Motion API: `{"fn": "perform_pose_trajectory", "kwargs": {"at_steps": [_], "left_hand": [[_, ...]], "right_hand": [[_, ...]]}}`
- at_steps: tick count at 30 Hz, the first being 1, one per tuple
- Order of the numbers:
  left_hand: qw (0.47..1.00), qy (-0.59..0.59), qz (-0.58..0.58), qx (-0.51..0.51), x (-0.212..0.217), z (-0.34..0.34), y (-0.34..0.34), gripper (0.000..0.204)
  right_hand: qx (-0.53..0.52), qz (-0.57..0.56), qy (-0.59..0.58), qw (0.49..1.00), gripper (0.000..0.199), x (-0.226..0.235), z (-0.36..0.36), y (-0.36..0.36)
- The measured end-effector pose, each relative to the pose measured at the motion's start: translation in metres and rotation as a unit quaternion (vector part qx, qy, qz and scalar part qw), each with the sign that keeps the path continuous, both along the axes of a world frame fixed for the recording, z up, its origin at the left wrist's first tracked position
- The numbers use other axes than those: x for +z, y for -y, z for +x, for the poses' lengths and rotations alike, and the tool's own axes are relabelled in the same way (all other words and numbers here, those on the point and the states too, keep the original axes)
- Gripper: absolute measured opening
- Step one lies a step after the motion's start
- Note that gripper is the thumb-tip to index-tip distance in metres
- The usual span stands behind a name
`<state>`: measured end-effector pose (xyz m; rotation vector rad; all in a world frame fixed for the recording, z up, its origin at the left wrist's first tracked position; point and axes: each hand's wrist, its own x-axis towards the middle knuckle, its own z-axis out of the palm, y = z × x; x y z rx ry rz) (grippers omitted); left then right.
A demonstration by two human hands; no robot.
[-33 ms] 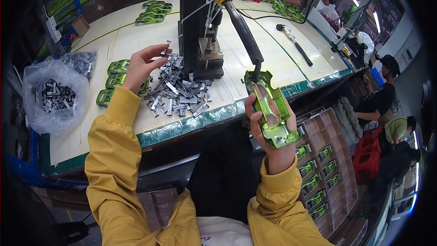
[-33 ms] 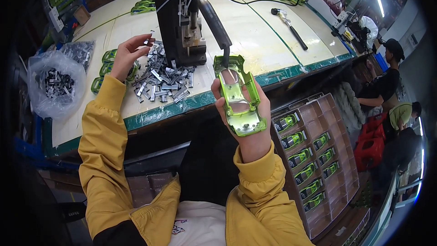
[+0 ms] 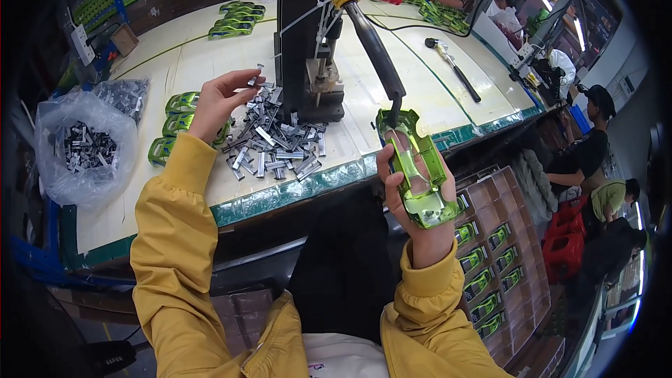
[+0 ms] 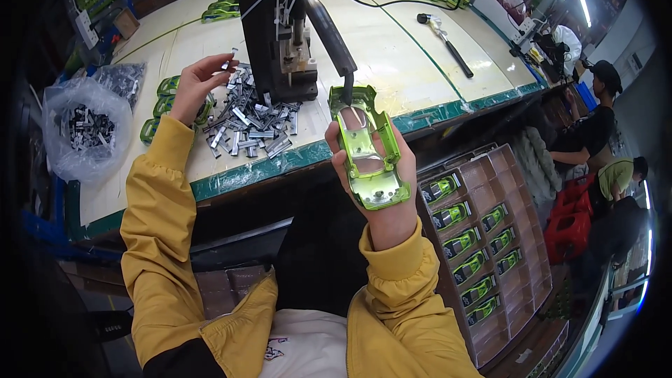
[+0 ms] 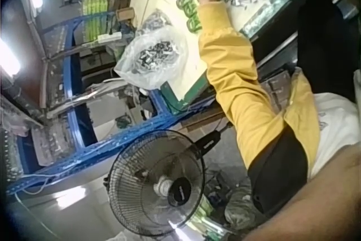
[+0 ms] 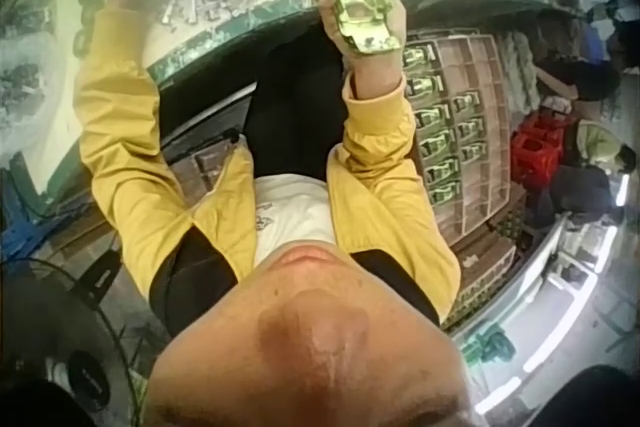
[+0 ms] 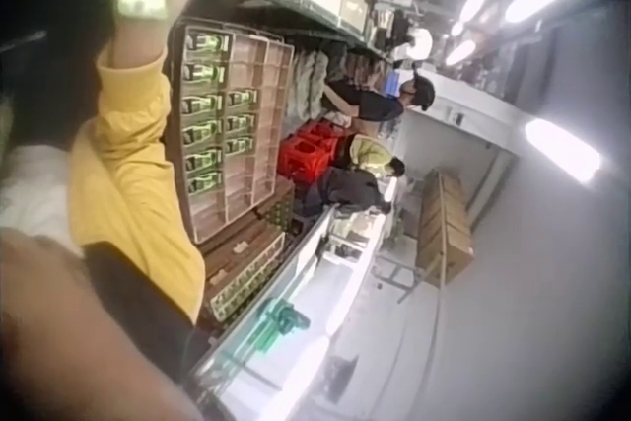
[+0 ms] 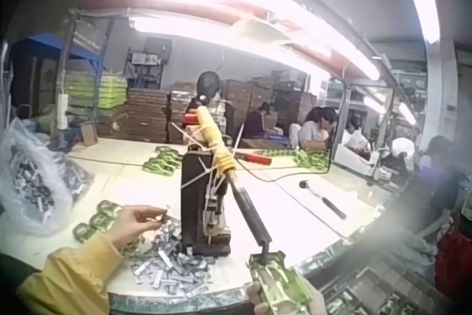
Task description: The person assembles toy car bodies by hand, inserting metal components into plastic toy car shells.
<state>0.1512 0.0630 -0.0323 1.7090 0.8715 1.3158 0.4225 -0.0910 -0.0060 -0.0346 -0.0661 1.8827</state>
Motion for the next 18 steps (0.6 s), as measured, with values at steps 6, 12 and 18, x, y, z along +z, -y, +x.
{"fn": "perform_pose_trajectory", "kwargs": {"at_steps": [6, 12, 18], "left_hand": [[0.999, 0.011, -0.007, 0.036, -0.007, -0.013, -0.010, 0.021], [0.997, 0.021, 0.029, 0.062, -0.005, -0.011, -0.011, 0.020], [0.999, 0.006, 0.005, 0.050, -0.007, -0.010, -0.011, 0.023]], "right_hand": [[0.012, 0.000, 0.000, 1.000, 0.035, 0.000, 0.001, 0.000], [0.003, -0.004, 0.006, 1.000, 0.035, 0.002, 0.000, 0.001], [0.000, -0.009, 0.029, 1.000, 0.034, 0.002, 0.002, -0.001]]}}
